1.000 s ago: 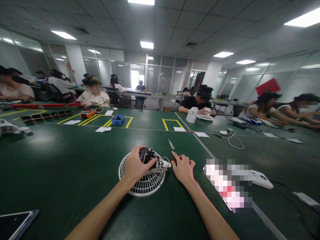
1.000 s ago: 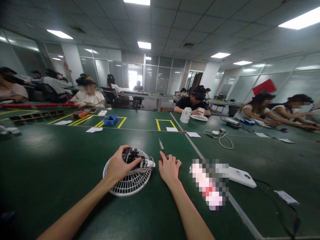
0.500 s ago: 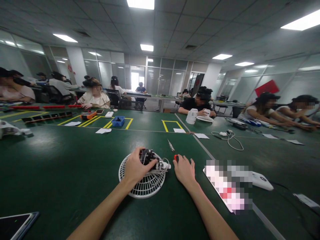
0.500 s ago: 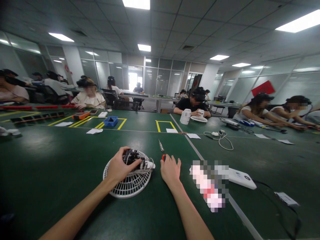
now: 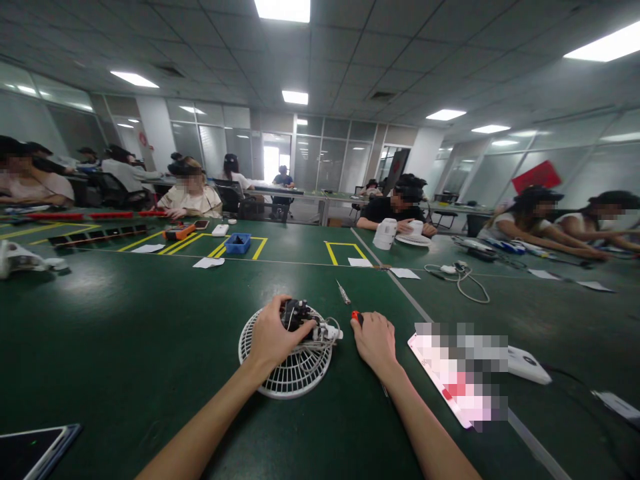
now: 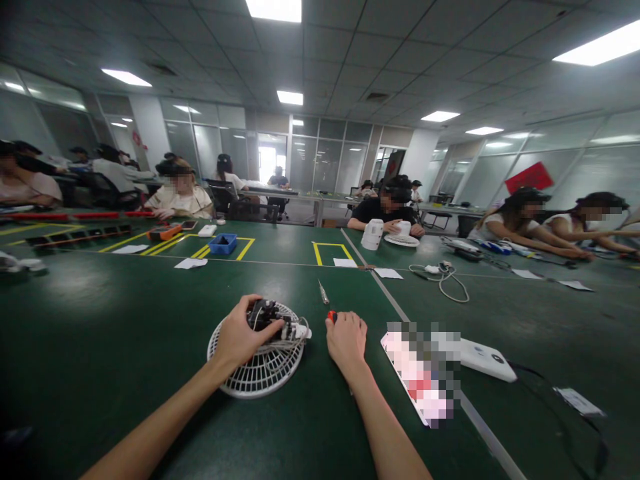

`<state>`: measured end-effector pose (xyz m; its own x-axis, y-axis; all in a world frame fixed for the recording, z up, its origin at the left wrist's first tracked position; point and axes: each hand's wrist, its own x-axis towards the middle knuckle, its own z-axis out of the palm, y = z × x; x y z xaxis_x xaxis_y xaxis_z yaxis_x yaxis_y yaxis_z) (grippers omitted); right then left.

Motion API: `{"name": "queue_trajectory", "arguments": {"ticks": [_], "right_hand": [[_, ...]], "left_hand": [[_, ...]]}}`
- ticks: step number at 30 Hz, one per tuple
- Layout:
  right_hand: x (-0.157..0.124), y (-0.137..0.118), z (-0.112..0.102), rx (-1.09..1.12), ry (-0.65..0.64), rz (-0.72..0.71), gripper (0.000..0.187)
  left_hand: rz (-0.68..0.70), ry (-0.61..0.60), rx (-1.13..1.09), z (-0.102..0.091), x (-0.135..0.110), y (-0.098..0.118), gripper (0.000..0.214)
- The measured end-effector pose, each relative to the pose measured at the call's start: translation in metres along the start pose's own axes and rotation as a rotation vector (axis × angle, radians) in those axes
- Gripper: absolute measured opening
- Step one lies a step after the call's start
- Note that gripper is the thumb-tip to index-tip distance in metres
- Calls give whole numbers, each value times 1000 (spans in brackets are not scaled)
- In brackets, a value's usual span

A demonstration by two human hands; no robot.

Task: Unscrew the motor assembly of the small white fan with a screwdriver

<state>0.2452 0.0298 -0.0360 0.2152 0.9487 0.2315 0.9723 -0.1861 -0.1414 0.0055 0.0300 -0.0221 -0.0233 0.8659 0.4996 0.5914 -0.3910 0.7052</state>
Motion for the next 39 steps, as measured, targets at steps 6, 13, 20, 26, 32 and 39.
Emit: {"name": "queue_trajectory", "arguments": {"ticks": [6,13,20,26,32,39], "right_hand": [[1,2,-7,12,-52,30,38],[3,6,-6,15,-63,53,40],[1,2,-6,-24,-69,53,41],[0,1,-10,-1,-78,67,42],[-1,2,-15,10,-85,74,41],[0,3,-10,75,-59,93,39]], "left_hand": [[-6,-8,2,-1,0,0,59],[-12,-12,1,-2,1,2,58],[0,-5,-6,0,0,0,59],[8,8,0,2,0,-1,59],[8,-6,4,1,0,0,62],[15,-5,28,0,0,2,59]]}}
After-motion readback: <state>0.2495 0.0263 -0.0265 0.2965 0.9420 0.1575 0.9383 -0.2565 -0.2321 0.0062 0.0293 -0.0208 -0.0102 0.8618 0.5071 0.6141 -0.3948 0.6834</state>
